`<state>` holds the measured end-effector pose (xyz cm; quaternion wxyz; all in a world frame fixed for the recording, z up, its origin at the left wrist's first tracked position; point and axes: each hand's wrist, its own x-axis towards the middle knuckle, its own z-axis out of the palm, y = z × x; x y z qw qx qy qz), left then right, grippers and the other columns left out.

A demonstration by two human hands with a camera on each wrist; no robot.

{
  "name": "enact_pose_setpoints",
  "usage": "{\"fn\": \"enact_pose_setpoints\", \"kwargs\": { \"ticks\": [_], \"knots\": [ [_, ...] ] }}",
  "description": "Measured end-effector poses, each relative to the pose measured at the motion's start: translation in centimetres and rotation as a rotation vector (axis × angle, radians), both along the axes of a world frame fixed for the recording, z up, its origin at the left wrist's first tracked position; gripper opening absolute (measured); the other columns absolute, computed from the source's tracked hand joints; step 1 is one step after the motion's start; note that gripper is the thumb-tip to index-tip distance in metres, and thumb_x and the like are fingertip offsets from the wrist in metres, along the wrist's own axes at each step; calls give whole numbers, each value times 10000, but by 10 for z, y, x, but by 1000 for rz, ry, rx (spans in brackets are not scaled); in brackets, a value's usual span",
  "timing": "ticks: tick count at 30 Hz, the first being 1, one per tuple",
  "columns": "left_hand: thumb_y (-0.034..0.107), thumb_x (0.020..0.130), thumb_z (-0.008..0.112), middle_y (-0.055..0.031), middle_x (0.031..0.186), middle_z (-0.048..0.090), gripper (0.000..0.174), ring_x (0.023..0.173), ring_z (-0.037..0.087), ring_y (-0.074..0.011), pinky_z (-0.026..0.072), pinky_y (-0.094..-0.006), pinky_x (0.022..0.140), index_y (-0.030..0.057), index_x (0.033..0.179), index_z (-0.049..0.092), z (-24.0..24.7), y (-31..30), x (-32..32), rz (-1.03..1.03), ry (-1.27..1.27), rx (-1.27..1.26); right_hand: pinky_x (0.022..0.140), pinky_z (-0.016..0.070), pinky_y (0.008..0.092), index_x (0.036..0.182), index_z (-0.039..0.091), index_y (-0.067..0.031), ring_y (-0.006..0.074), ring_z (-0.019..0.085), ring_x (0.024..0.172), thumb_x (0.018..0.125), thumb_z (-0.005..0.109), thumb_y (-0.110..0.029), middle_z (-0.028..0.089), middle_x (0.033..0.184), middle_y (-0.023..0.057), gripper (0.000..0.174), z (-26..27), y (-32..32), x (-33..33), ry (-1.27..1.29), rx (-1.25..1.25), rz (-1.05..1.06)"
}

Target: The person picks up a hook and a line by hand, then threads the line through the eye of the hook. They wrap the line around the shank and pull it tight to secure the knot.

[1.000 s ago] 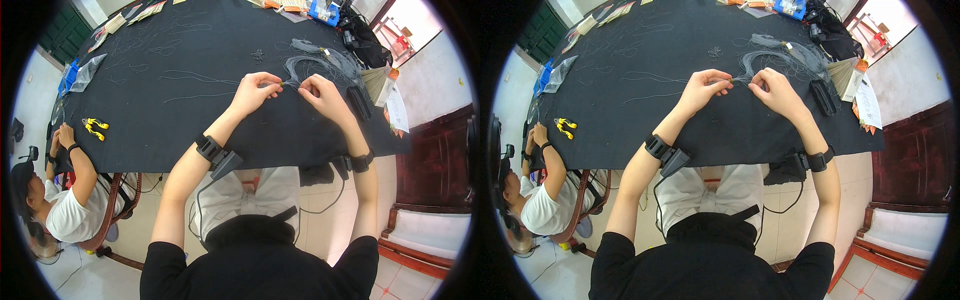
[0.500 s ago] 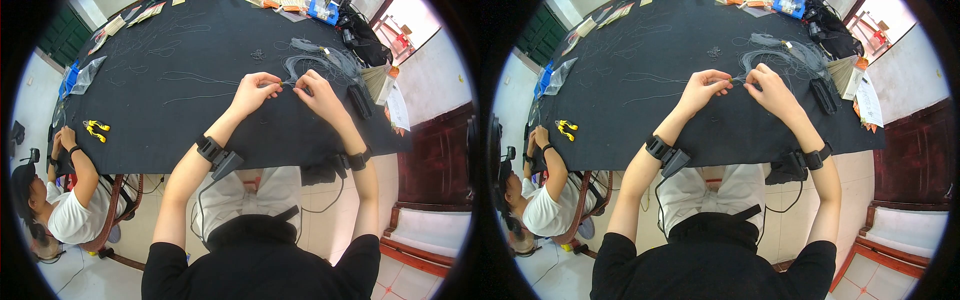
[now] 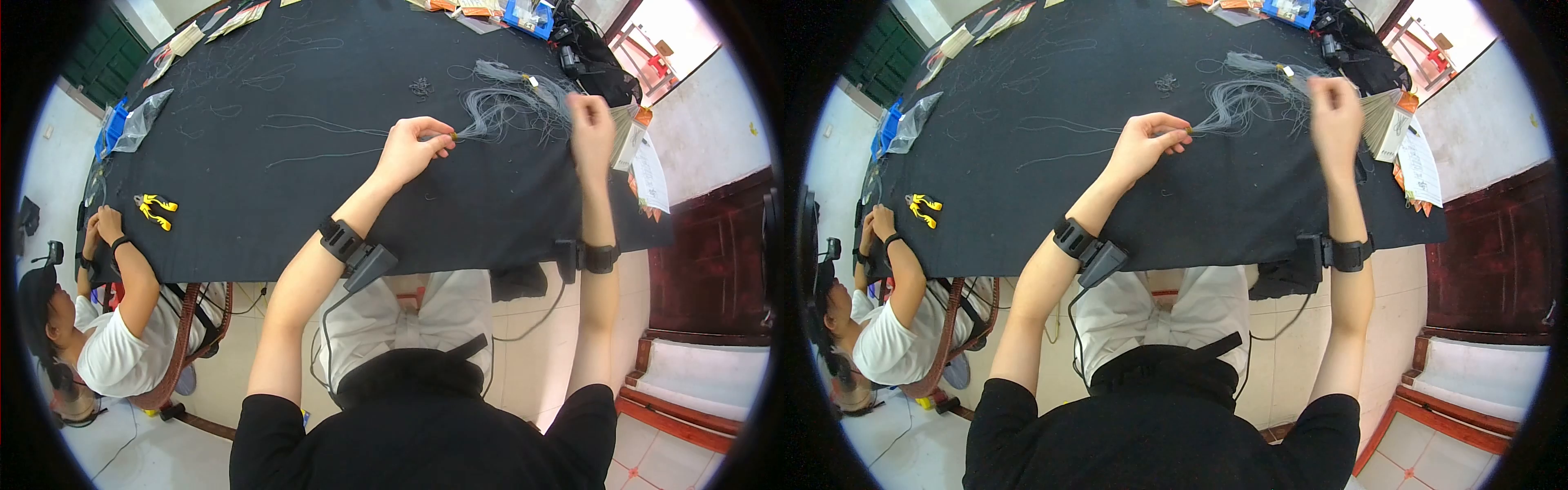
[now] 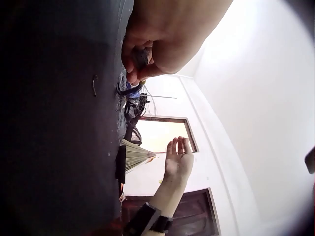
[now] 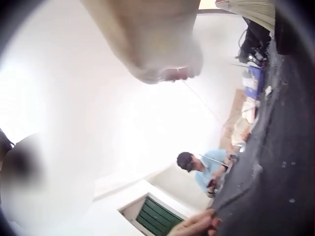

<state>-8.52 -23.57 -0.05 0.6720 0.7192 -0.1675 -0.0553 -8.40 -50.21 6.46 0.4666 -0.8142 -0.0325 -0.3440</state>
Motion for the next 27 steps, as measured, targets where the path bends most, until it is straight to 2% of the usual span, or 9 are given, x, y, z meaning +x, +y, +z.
{"fn": "enact_pose_setpoints", "kwargs": {
  "ticks": [1,4,8,12,15,20,22,24,27],
  "knots": [
    [62,801,593,-106,806,669,171,666,611,-108,480,-229,604,-22,943,637,0,0,0,2,6,1,640,426,249,784,600,-27,117,539,698,839,604,-163,598,747,9,146,6,-5,4,-52,220,17],
    [84,826,586,-97,843,665,187,696,597,-104,456,-215,623,-3,989,615,5,0,-2,-47,30,-16,672,424,225,831,614,-38,100,548,731,848,601,-179,603,786,-15,142,24,11,-9,-101,72,244],
    [105,841,584,-82,857,665,169,707,583,-95,433,-205,619,17,986,582,5,-2,-3,-67,50,-27,775,415,257,829,624,-54,127,535,935,828,606,-173,587,1031,46,120,21,41,-23,319,122,400],
    [127,840,596,-71,851,666,144,710,578,-89,431,-203,619,34,947,568,6,0,-3,-136,18,-66,917,363,336,791,638,-89,226,477,1088,770,642,-171,547,1159,102,84,15,44,-21,193,-532,644],
    [138,835,606,-67,859,665,157,716,576,-89,433,-204,622,39,952,570,7,-3,-4,-213,-31,-125,985,307,382,771,644,-87,265,379,1186,730,672,-158,514,1222,106,87,-3,62,-28,309,-644,812],
    [175,831,617,-75,969,645,264,789,573,-99,445,-225,653,32,1048,570,1,-5,-3,-60,-119,-23,665,459,345,695,634,-14,280,596,716,686,638,-63,611,718,137,50,-18,40,2,160,-688,512],
    [198,834,614,-76,1001,634,300,834,571,-112,447,-241,675,38,1083,567,1,-5,-3,49,-132,37,678,466,358,717,644,-12,289,603,755,685,631,-65,616,739,158,62,-21,5,25,77,-646,41],
    [223,841,604,-75,1018,629,322,870,570,-125,448,-254,695,47,1108,568,-2,-6,-6,83,-116,68,866,410,419,750,660,-36,343,524,1020,701,649,-136,598,1035,189,112,-11,-18,34,-42,-939,-338],
    [258,858,577,-73,1028,627,339,897,572,-139,446,-264,712,58,1131,570,0,-3,-3,16,-70,96,947,339,447,773,665,-64,383,426,1127,738,651,-151,534,1158,203,95,2,-26,35,-82,-776,-305]
  ]
}}
